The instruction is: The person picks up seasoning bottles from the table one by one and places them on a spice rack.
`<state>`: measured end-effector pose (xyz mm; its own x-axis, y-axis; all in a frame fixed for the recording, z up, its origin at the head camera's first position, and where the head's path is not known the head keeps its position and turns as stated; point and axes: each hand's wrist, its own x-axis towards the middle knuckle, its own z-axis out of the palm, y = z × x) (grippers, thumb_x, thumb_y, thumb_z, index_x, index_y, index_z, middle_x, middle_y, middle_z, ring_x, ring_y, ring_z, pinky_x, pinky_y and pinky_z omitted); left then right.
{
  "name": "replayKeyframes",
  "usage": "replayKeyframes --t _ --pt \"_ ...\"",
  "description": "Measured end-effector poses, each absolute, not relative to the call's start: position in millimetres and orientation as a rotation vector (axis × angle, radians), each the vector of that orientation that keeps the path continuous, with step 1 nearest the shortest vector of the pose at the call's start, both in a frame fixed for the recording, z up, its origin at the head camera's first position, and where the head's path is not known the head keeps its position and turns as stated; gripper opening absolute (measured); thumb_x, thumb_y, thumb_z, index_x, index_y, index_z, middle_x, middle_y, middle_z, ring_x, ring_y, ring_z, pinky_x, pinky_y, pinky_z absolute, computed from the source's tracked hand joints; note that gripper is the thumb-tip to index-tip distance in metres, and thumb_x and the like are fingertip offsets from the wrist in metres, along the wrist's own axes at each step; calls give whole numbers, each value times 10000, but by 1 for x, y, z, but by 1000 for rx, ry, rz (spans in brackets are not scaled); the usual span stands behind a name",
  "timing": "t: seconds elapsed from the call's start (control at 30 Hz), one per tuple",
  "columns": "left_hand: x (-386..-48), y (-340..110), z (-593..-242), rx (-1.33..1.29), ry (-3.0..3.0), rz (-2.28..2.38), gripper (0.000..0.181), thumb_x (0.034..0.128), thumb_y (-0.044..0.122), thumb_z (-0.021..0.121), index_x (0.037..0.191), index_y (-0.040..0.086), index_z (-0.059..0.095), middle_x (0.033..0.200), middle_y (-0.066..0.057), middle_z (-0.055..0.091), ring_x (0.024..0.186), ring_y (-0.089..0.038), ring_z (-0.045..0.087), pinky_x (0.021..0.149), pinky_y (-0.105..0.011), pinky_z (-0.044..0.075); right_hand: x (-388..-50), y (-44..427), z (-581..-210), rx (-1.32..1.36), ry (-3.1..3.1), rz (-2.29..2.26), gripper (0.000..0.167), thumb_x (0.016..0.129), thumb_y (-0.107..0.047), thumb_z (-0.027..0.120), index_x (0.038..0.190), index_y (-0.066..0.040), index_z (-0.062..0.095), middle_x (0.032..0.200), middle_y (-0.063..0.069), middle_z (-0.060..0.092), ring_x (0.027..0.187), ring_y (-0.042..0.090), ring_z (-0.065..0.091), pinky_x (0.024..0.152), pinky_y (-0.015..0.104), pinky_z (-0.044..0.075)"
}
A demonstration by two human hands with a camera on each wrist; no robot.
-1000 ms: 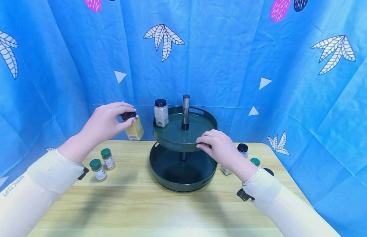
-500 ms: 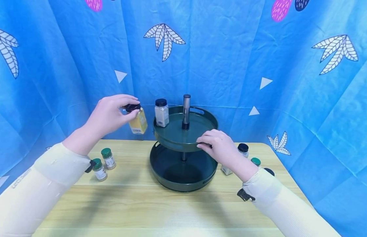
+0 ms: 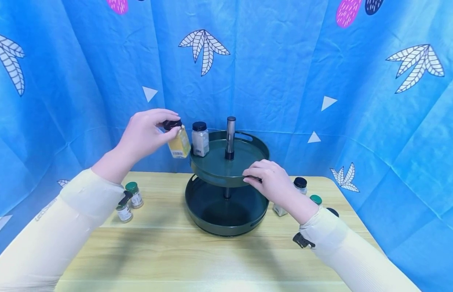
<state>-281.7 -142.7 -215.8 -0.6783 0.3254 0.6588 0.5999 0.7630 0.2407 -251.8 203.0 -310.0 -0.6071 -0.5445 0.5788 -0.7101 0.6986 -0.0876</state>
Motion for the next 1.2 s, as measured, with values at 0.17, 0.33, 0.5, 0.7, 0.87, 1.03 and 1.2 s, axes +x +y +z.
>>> replayKeyframes --t 0.17,0.33,0.5,0.7,0.87,1.03,1.2 --pt "-289 -140 -216 -648 -2345 -645 315 949 229 694 1230 90 720 1286 -78 668 1162 -263 632 880 -415 566 -252 203 -310 961 -2380 424 269 762 -91 870 1017 -115 789 956 16 736 896 206 665 763 375 580" --pt "-295 -135 -217 -624 -2353 -697 323 951 239 693 1242 100 716 1301 -66 663 1175 -257 627 879 -410 570 -253 203 -311 964 -2378 417 264 764 -94 869 1014 -116 789 954 16 736 891 204 666 765 376 581" --pt "-298 -129 -217 -632 -2357 -731 323 951 241 694 1244 107 717 1300 -59 664 1177 -250 626 870 -404 573 -253 202 -312 964 -2372 415 262 761 -92 870 1009 -115 790 951 17 737 890 205 667 767 378 581" --pt "-301 -122 -217 -643 -2357 -736 327 952 250 692 1244 106 717 1294 -57 667 1189 -241 618 898 -400 559 -254 202 -312 964 -2367 416 264 761 -93 870 1012 -117 790 952 11 736 896 204 666 770 380 578" --pt "-303 -116 -219 -647 -2354 -745 327 950 255 694 1241 109 719 1293 -49 669 1187 -230 619 901 -386 559 -254 203 -312 966 -2363 416 264 761 -92 870 1012 -116 790 953 11 737 899 203 665 771 380 578" --pt "-307 -112 -221 -661 -2347 -750 321 949 256 692 1235 112 723 1284 -43 673 1171 -221 625 908 -384 553 -253 203 -312 965 -2360 414 263 761 -93 870 1010 -115 790 953 11 736 897 202 666 770 376 579" --pt "-310 -109 -224 -659 -2351 -765 321 949 254 692 1235 111 722 1284 -42 672 1174 -219 623 910 -382 552 -254 203 -313 972 -2357 414 263 764 -99 870 1013 -113 789 960 12 737 900 202 668 774 377 580"
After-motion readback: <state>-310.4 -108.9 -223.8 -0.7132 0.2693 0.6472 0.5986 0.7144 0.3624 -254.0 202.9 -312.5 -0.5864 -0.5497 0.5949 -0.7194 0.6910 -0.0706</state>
